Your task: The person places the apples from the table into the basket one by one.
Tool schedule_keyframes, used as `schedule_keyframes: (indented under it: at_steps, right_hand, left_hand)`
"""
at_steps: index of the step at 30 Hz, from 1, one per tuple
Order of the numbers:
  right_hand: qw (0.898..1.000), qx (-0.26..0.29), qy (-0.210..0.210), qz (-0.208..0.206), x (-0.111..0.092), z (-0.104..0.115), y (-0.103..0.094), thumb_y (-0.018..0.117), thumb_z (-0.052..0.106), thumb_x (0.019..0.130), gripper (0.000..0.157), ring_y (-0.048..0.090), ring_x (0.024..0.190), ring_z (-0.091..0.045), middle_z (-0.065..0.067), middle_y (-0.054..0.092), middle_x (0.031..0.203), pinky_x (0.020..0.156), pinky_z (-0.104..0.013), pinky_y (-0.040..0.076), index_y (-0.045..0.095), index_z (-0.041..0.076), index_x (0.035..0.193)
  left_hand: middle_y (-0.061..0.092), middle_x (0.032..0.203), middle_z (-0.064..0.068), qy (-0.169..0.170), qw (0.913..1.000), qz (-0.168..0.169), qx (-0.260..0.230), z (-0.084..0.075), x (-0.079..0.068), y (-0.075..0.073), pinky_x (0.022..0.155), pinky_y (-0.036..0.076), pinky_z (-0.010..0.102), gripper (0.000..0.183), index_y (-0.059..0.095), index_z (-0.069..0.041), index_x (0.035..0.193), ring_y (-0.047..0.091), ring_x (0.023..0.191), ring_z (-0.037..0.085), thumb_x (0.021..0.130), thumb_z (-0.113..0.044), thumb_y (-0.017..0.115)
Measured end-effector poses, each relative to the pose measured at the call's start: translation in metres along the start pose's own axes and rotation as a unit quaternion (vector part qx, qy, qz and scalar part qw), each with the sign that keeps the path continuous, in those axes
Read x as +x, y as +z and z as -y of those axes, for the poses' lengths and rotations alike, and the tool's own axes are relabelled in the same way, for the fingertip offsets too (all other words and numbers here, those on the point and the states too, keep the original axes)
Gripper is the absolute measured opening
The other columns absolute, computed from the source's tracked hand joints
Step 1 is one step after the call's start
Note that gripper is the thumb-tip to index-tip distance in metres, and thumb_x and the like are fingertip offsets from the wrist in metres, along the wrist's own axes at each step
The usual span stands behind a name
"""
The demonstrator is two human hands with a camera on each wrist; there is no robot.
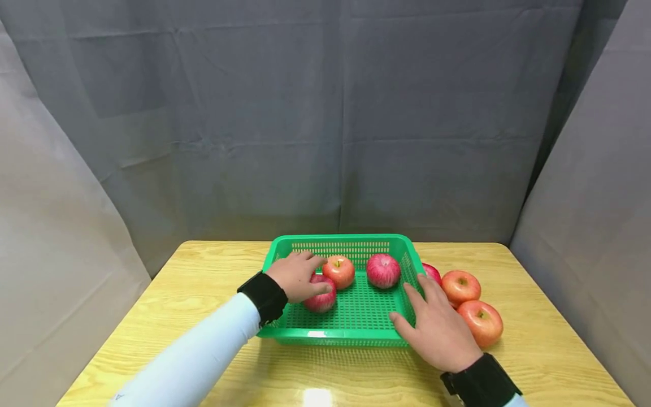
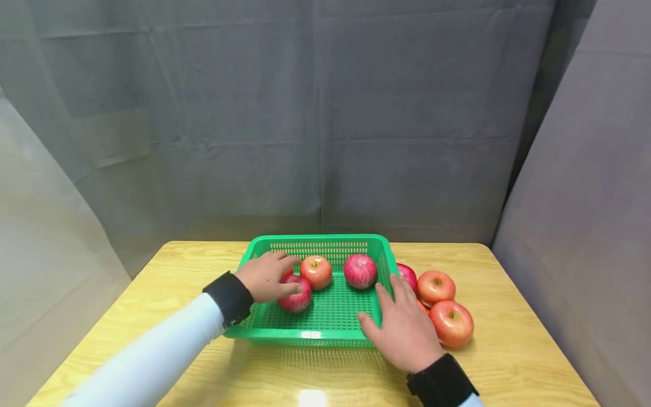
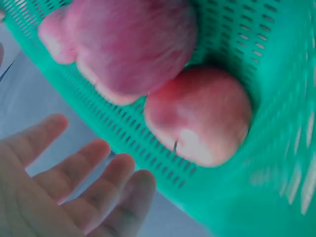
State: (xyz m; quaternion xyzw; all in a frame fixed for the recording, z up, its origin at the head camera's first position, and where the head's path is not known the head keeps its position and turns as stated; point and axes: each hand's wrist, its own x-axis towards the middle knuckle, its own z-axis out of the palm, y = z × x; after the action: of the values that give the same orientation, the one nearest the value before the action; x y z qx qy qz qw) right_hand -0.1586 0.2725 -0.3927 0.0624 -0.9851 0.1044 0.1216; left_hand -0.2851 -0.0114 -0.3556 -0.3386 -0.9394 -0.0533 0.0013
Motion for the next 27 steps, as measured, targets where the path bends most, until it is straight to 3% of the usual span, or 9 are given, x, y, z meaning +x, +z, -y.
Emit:
schedule_keyframes:
  at_steps: [7,11,18,24,27]
  right_hand:
    - [1.000,0.005,-0.002,0.005,0.001,0.000,0.000,0.035,0.072,0.088,0.085,0.019,0.133,-0.036,-0.021,0.026,0.147,0.095,-0.060,0.039,0.046,0.004,0.138]
    - [1.000,0.005,0.001,0.006,0.001,0.002,-0.001,0.035,0.072,0.088,0.085,0.019,0.133,-0.036,-0.021,0.026,0.147,0.094,-0.061,0.040,0.046,0.004,0.138]
    - [1.000,0.006,-0.001,0.009,0.001,0.005,-0.002,0.035,0.072,0.088,0.085,0.019,0.133,-0.036,-0.021,0.026,0.147,0.093,-0.060,0.041,0.045,0.004,0.138]
    - [1.000,0.012,0.004,0.013,0.001,0.004,-0.003,0.035,0.072,0.088,0.086,0.017,0.134,-0.035,-0.021,0.024,0.148,0.092,-0.060,0.042,0.044,0.003,0.139]
    - [1.000,0.012,0.008,0.016,0.001,0.004,-0.002,0.035,0.073,0.088,0.087,0.017,0.134,-0.035,-0.021,0.024,0.148,0.091,-0.061,0.042,0.044,0.003,0.139]
  left_hand:
    - [0.050,0.135,0.006,-0.020,0.9991,-0.037,0.010,0.013,-0.021,-0.025,0.089,0.048,0.045,0.068,0.049,-0.021,0.138,0.045,0.116,0.027,0.084,-0.063,0.056]
    - [0.051,0.134,0.008,-0.023,0.9982,-0.055,0.001,0.026,-0.037,-0.025,0.090,0.047,0.047,0.068,0.052,-0.020,0.135,0.045,0.117,0.028,0.085,-0.065,0.053]
    - [0.040,0.143,0.014,-0.037,0.9953,-0.082,-0.038,0.046,-0.071,0.001,0.095,0.042,0.055,0.077,0.046,-0.017,0.140,0.039,0.124,0.035,0.086,-0.071,0.045]
    - [0.031,0.150,0.013,-0.030,0.9854,-0.142,-0.089,0.046,-0.092,0.032,0.100,0.036,0.056,0.084,0.036,-0.012,0.146,0.030,0.131,0.031,0.086,-0.069,0.047]
    - [0.027,0.151,0.012,-0.045,0.9797,-0.153,-0.121,0.045,-0.099,0.043,0.102,0.032,0.059,0.087,0.032,-0.010,0.147,0.024,0.134,0.029,0.085,-0.070,0.047]
